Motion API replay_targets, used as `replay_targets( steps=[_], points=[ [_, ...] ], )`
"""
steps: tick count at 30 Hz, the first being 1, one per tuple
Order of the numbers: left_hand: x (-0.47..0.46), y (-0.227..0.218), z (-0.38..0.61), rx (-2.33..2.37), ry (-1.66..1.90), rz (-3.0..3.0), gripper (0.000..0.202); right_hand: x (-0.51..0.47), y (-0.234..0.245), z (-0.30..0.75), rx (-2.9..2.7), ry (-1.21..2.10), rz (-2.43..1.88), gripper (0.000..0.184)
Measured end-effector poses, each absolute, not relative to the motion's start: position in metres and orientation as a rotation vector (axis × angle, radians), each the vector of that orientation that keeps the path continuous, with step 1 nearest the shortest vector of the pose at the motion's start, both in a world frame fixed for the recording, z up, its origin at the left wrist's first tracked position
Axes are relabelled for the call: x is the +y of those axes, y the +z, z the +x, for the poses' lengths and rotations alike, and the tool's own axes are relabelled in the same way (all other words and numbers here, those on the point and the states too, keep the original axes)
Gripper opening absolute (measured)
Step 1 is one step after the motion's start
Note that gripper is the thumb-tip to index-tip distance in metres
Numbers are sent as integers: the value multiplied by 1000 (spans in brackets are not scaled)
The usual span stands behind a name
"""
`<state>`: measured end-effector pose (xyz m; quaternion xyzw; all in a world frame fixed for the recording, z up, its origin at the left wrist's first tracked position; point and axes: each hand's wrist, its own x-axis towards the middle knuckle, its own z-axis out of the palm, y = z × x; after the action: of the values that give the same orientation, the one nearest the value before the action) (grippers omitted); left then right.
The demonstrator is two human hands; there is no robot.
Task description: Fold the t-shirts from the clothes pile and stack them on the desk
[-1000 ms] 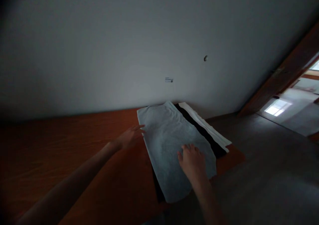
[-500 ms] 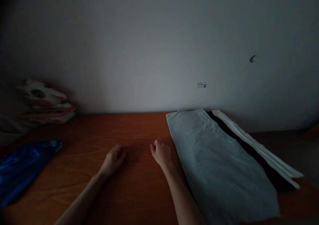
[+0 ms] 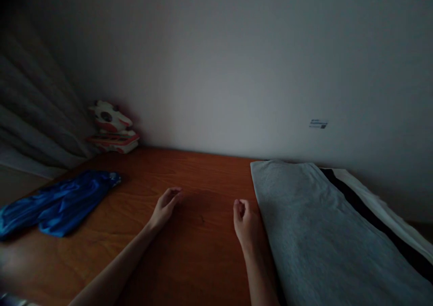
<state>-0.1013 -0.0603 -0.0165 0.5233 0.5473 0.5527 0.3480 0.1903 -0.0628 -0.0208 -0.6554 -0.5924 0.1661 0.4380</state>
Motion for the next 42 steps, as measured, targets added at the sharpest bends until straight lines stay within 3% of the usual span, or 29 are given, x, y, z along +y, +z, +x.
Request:
replay_targets(
  steps=[14,20,28,31,34,42],
  points=[
    [-71,-23,-88,1468,1413,1523,34,-62,-36,193,-1680,127,-1499,57],
    [-72,-23,-109,1901,1264,1844,22,-63,-37,194,-1771,-28,-1338,47],
    [-119,3,-254,2383,1027,1850,49,-63,-40,194,-1804,-84,-1236,38],
    [-151,11,-318,2940,547,1491,74,-62,-42,192,-1823,-68,-1225,38],
    [-166,11,-349,2956,292,1213,81,-61,-43,190,-1863,-63,-1194,36],
    [-131,-9,-242,2623,365,1802,53,-63,-41,185,-1864,-24,-1164,29]
  ],
)
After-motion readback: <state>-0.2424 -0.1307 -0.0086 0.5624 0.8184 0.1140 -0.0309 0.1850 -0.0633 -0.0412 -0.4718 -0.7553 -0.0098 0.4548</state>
